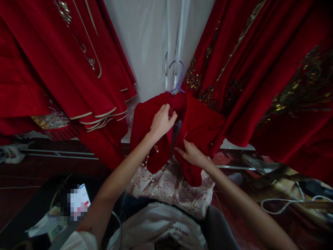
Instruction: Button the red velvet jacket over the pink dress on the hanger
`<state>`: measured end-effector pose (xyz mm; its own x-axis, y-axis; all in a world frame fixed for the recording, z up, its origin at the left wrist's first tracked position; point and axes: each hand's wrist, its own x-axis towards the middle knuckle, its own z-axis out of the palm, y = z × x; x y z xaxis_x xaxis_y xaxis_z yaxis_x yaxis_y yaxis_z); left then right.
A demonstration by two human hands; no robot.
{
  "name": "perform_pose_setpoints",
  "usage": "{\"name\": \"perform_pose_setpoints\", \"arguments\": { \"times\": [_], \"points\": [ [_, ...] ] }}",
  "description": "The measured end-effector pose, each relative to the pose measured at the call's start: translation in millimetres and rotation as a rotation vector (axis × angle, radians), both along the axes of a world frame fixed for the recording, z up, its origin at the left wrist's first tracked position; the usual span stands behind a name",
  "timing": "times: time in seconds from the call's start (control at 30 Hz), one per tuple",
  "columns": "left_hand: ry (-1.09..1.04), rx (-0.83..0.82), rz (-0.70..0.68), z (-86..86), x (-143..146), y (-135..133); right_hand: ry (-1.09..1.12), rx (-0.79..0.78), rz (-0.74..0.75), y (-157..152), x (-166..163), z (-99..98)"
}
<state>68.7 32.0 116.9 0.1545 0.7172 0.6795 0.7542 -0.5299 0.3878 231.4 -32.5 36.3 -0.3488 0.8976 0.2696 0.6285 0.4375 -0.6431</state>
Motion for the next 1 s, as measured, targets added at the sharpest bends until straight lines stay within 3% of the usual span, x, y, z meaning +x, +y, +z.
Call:
{"name": "perform_pose_setpoints", "arguments": {
  "times": [0.13, 0.27, 0.33, 0.57, 0.8, 1.0],
  "points": [
    [-0.085, -0.015, -0.082, -12.9, 18.6, -5.5, 0.099, 0.088, 0.004, 1.8, -33.7, -7.7],
    [-0.164, -0.043, -0.129, -35.6, 8.4, -2.4, 0.316, 0.265, -0.299, 1.4, -25.9, 0.0],
    [-0.206, -0.038, -0.143, -42.9, 2.2, -2.9, 0.475, 0.316, -0.369, 3.4, -14.7, 8.6],
    [-0.418, 0.027, -0.094, -49.2, 3.7, -17.6, 0.615, 0.152, -0.078, 21.1, -0.2, 33.5],
    [-0.277, -0.034, -0.101, -50.8, 3.2, -15.9, 0.654, 0.127, 0.011, 28.6, -16.2, 44.8],
    [-0.27, -0.024, -0.166, -47.4, -5.4, -16.9, 0.71, 0.189, -0.014, 37.8, -14.7, 34.8]
  ]
}}
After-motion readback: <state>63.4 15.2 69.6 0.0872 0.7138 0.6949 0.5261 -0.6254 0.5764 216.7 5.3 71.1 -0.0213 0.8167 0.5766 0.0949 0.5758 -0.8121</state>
